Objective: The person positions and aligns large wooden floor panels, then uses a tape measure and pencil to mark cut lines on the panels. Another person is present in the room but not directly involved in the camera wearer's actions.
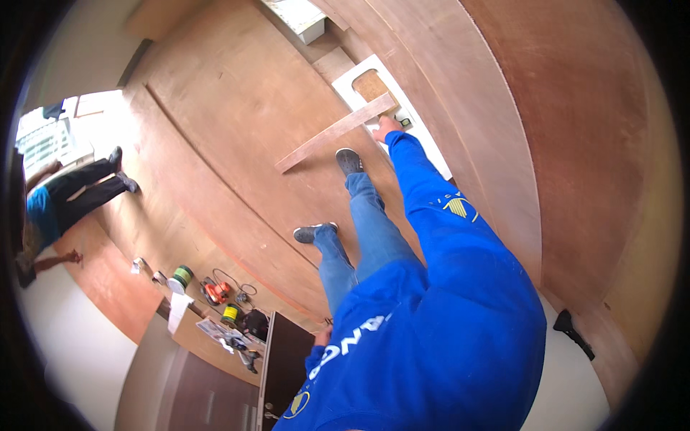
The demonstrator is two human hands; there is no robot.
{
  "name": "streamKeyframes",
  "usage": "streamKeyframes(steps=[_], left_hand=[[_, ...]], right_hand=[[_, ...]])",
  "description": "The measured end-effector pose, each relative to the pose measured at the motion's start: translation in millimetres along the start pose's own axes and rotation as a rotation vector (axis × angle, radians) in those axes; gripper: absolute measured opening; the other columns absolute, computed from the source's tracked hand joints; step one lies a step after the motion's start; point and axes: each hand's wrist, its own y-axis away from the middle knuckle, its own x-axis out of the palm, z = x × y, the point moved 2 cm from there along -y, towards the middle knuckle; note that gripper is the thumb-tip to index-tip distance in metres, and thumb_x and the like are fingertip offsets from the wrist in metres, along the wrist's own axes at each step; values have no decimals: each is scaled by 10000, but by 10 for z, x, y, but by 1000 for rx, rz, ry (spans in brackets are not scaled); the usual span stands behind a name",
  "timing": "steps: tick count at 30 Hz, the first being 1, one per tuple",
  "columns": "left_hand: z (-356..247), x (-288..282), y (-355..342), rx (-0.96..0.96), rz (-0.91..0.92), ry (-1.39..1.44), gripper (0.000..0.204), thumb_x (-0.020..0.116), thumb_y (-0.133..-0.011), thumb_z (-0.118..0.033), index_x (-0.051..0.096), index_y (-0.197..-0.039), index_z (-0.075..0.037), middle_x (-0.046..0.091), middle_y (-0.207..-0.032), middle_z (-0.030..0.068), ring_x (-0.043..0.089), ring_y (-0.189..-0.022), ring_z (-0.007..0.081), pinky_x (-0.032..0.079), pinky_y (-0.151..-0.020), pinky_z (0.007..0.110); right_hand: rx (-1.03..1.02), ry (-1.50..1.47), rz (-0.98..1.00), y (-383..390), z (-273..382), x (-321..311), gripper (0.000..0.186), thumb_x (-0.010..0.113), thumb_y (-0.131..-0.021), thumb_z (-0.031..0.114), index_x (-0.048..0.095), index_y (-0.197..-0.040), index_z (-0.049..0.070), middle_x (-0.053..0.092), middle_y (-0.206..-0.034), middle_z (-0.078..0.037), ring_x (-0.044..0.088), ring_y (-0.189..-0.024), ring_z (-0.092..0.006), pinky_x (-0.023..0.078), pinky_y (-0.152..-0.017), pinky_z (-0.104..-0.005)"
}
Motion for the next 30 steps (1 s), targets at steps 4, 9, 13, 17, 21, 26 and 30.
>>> streamKeyframes(steps=[4,9,13,17,21,26,30], left_hand=[[-364,-34,-41,18,-8,-75,332,545,-876,-354,698,-959,-71,686,-1010,212,648,-970,340,473,-851,376],[-575,-295,-94,-158,45,-105,274,521,-867,-312,674,-900,-87,669,-940,183,631,-920,323,469,-818,382],[-775,-520,-79,-82,70,-318,276,548,-855,-302,678,-886,-60,668,-922,179,635,-904,306,468,-812,369],[-1005,-795,-140,-140,26,-196,292,565,-841,-306,679,-855,-38,660,-869,168,638,-861,265,467,-791,356],[-1097,-1055,-264,-200,13,-255,291,579,-826,-306,694,-886,-46,674,-897,170,640,-894,269,467,-814,351],[-1270,-1274,-402,15,103,-671,215,529,-869,-151,692,-1004,-181,676,-1030,182,640,-1025,384,501,-890,406],[-1461,-1378,-421,-166,147,-711,221,596,-842,-244,702,-1035,-229,647,-1179,198,628,-1073,392,490,-944,415]], right_hand=[[84,-116,-142,-1050,-269,-148,556,729,-772,303,569,-1231,34,613,-1207,-254,581,-1172,-375,459,-1018,-425],[204,-237,-103,-1651,-399,98,733,745,-760,261,404,-1360,14,548,-1254,-305,535,-1214,-428,443,-1035,-441],[224,-302,-215,-1635,-600,509,619,793,-713,337,577,-1168,-24,641,-1103,-260,619,-1084,-386,494,-960,-419],[39,-687,-16,-1175,-706,716,456,831,-713,332,641,-952,-6,679,-949,-188,684,-888,-300,554,-841,-400],[47,-1359,126,-356,-854,557,221,735,-861,208,611,-964,57,660,-925,-103,683,-795,-217,615,-659,-373],[203,-1570,-3,380,-1746,95,140,621,-964,212,608,-1053,105,648,-984,-80,687,-839,-220,625,-628,-376],[221,-1786,-151,667,-2503,46,229,622,-970,281,587,-1137,129,603,-1098,-53,645,-973,-214,604,-724,-413]])
